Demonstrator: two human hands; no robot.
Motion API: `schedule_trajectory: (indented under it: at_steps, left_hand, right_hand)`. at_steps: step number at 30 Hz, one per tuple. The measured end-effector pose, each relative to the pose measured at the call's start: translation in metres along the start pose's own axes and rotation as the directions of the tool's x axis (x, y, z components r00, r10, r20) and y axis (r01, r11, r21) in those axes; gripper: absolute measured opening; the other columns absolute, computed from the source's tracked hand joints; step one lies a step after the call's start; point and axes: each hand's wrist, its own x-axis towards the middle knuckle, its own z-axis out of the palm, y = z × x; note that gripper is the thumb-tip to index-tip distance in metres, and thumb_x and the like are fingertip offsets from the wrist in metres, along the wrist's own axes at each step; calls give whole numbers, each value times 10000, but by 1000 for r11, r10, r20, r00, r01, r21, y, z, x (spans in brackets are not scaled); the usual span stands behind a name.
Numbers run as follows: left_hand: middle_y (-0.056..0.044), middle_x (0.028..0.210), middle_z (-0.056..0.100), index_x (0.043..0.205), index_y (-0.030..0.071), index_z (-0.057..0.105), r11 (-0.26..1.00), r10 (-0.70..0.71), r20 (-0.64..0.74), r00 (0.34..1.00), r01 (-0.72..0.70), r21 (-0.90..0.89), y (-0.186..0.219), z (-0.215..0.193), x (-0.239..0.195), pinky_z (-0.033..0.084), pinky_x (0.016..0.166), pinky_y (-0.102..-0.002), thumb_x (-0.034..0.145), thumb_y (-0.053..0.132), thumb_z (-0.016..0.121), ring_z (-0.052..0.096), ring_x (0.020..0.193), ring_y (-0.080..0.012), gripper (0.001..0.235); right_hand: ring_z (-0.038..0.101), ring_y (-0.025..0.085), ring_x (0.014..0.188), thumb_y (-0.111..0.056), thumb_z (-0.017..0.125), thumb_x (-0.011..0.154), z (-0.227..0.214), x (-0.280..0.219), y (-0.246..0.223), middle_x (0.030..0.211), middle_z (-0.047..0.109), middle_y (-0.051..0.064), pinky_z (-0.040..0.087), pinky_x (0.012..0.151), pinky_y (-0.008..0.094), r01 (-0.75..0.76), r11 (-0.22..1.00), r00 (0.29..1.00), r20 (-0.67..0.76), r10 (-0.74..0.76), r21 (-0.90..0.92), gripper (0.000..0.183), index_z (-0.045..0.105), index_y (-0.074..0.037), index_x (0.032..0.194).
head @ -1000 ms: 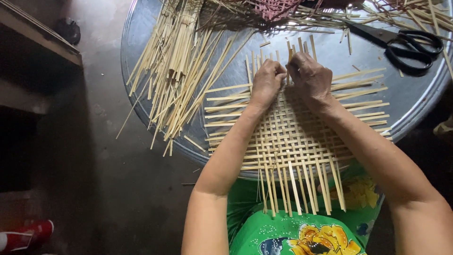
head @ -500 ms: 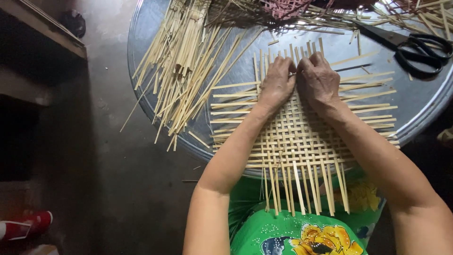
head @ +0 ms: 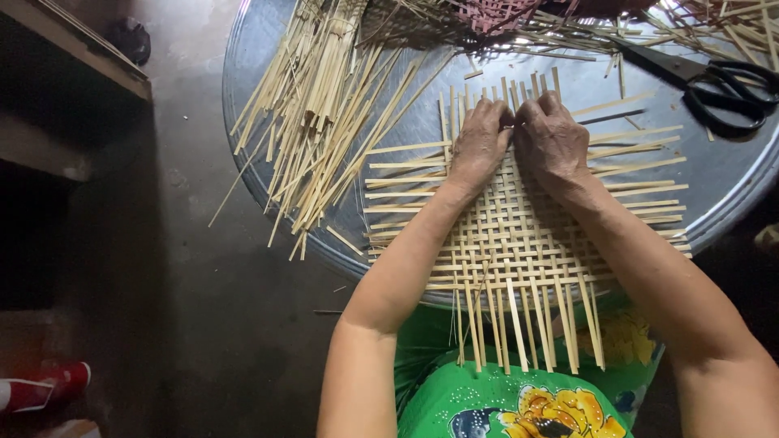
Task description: The person weaves thin bamboo strips by hand on a large metal tray, interlacing them to form a flat mat. The person periodically lifts and adjusts the mat to tighten the weave and continues adding strips.
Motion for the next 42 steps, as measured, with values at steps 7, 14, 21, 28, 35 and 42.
schedule_trajectory:
  at_steps: [7, 14, 21, 28, 35, 42]
  left_hand:
    - [-51, 822, 457, 837, 139, 472, 1000, -26, -12, 1000, 26, 12, -3, 4, 2, 473, 762, -402, 705, 93, 607, 532, 858, -278, 195]
    - [-38, 817, 451, 817, 153, 474, 999, -24, -13, 1000, 24, 23, -9, 9, 3, 468, 773, -380, 703, 114, 606, 532, 854, -265, 179]
    - [-51, 826, 449, 829, 143, 473, 1000, -1, -16, 1000, 1, 27, -18, 18, 6, 455, 792, -386, 700, 128, 609, 524, 862, -281, 188]
    - [-60, 849, 438, 859, 110, 470, 998, -9, -5, 1000, 10, 56, -13, 17, 6, 477, 751, -386, 731, 91, 565, 510, 878, -285, 161]
    - [-136, 1004, 514, 850, 53, 499, 996, 8, -41, 999, -4, 91, -10, 18, 5, 427, 777, -367, 744, 140, 568, 516, 886, -291, 153]
    - [-171, 922, 519, 812, 14, 527, 988, 157, -168, 973, -155, 27, -27, 31, 0, 403, 621, -398, 711, 42, 502, 438, 779, -325, 108]
  right_hand:
    - [568, 307, 746, -146, 628, 796, -3, 0, -3, 829, 409, 42, 486, 522, 432, 1, 1000, 1000, 8, -1, -27, 150, 496, -158, 865]
    - [568, 309, 756, -158, 623, 803, -3, 0, -5, 839, 411, 37, 487, 535, 437, -31, 999, 999, 30, 32, -39, 141, 501, -164, 873]
    - [565, 310, 787, -173, 619, 824, -7, 1, -10, 853, 406, 35, 488, 558, 443, -42, 998, 998, 44, 44, -54, 140, 500, -161, 894]
    - [592, 290, 667, -233, 547, 831, -4, 32, 2, 869, 447, 37, 486, 561, 437, 27, 969, 967, 251, 37, -245, 99, 497, -155, 866]
    - [433, 274, 801, -133, 356, 863, 22, 134, -46, 935, 453, 156, 388, 505, 393, 192, 964, 940, 317, -126, -186, 193, 488, -114, 1003]
    - [377, 369, 929, -311, 339, 909, 89, 170, -46, 1013, 411, 168, 272, 777, 520, -162, 979, 957, 261, 125, 125, 346, 390, -106, 1183]
